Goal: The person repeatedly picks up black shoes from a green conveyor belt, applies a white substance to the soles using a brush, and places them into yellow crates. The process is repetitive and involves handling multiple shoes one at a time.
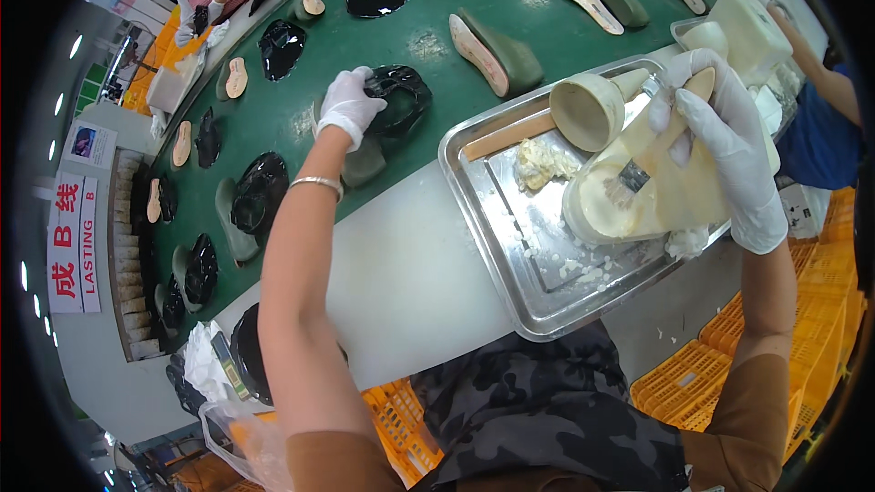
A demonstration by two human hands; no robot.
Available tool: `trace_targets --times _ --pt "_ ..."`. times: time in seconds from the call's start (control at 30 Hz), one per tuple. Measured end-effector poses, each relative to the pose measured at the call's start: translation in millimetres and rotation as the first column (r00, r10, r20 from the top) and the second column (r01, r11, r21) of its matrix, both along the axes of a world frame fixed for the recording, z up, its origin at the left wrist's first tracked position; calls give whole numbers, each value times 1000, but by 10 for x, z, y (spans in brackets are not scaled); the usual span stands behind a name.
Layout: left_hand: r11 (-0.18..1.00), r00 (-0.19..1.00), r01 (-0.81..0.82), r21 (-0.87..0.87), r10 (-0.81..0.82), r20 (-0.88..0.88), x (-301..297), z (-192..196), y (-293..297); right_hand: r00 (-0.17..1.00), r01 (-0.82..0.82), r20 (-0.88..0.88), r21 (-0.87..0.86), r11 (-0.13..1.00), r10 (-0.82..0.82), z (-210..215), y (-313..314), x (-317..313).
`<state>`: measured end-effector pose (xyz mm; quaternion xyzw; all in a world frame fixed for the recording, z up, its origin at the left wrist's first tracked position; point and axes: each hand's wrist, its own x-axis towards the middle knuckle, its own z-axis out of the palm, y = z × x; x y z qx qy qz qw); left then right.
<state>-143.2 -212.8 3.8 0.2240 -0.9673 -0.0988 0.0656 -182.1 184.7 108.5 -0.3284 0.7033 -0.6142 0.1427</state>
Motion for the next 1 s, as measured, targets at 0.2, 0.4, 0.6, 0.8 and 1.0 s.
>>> trace_targets --times 0.2,0.4,0.6,0.8,1.0 --pt "938 922 212 273 -99 -374 982 277 -236 995 62 -79 -9 998 -63 -32 -22 16" --pt "872 961 -33 489 162 -225 2734 780 12 990 67 -128 84 994 -56 -139 18 25" --pt "973 974 -214 93 219 -55 3622 844 728 989 -12 -147 79 997 23 -145 109 -77" --pt "858 967 -146 -493 229 113 3646 489 1075 988 12 -155 52 999 -4 -147 109 -108" --pt "838 973 -205 -506 117 -201 3595 841 1358 987 43 -154 -30 999 -48 -172 98 -43"
